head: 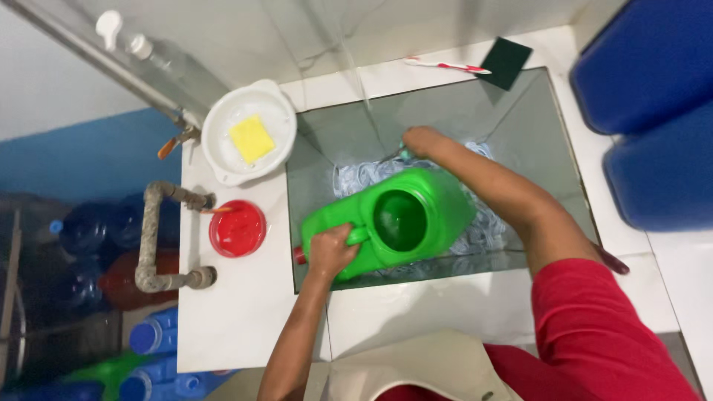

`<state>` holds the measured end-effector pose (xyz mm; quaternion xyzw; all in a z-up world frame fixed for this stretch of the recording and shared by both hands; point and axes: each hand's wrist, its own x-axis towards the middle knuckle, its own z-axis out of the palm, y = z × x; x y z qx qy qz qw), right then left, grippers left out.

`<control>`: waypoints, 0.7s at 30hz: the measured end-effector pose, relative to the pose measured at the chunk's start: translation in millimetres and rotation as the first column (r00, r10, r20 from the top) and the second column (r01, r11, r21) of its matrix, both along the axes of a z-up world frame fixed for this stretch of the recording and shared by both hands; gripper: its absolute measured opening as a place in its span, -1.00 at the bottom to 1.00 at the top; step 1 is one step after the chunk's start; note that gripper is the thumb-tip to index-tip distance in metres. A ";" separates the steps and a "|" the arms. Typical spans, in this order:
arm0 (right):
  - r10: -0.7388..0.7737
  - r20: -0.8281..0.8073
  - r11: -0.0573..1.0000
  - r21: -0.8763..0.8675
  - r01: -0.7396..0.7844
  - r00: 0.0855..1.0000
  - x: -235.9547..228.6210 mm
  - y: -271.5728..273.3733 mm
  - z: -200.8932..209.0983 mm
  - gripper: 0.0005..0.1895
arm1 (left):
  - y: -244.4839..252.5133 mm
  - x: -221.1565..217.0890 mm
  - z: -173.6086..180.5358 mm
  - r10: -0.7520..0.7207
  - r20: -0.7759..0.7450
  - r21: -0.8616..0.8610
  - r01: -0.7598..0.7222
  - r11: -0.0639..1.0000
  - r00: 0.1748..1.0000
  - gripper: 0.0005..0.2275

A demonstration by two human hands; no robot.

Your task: The person cleans a green jerrycan by first cutting off the seal with scissors, then scrubbing the exterior with a sponge. They rinse the container under a tap, scrub the interior with a toothbrush, and rinse again. The process is repeated for a second jerrycan.

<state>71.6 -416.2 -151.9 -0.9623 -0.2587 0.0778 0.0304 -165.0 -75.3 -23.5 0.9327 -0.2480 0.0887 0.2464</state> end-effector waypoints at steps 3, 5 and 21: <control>-0.247 -0.107 0.967 0.043 0.252 0.963 -30.0 -83.9 48.6 -0.77 | 14.7 -9.2 49.6 0.030 0.063 -0.046 -0.027 0.999 0.998 -0.75; -0.273 -0.130 0.957 0.062 0.283 0.953 -68.9 -131.3 90.5 -0.62 | 43.1 -22.3 89.1 0.055 0.046 -0.101 -0.051 0.994 0.997 -0.75; -0.124 0.071 0.985 0.131 0.114 0.990 -276.9 -115.1 326.3 -0.44 | 256.0 -16.5 122.2 0.612 0.000 -0.110 -0.608 0.786 0.791 -0.78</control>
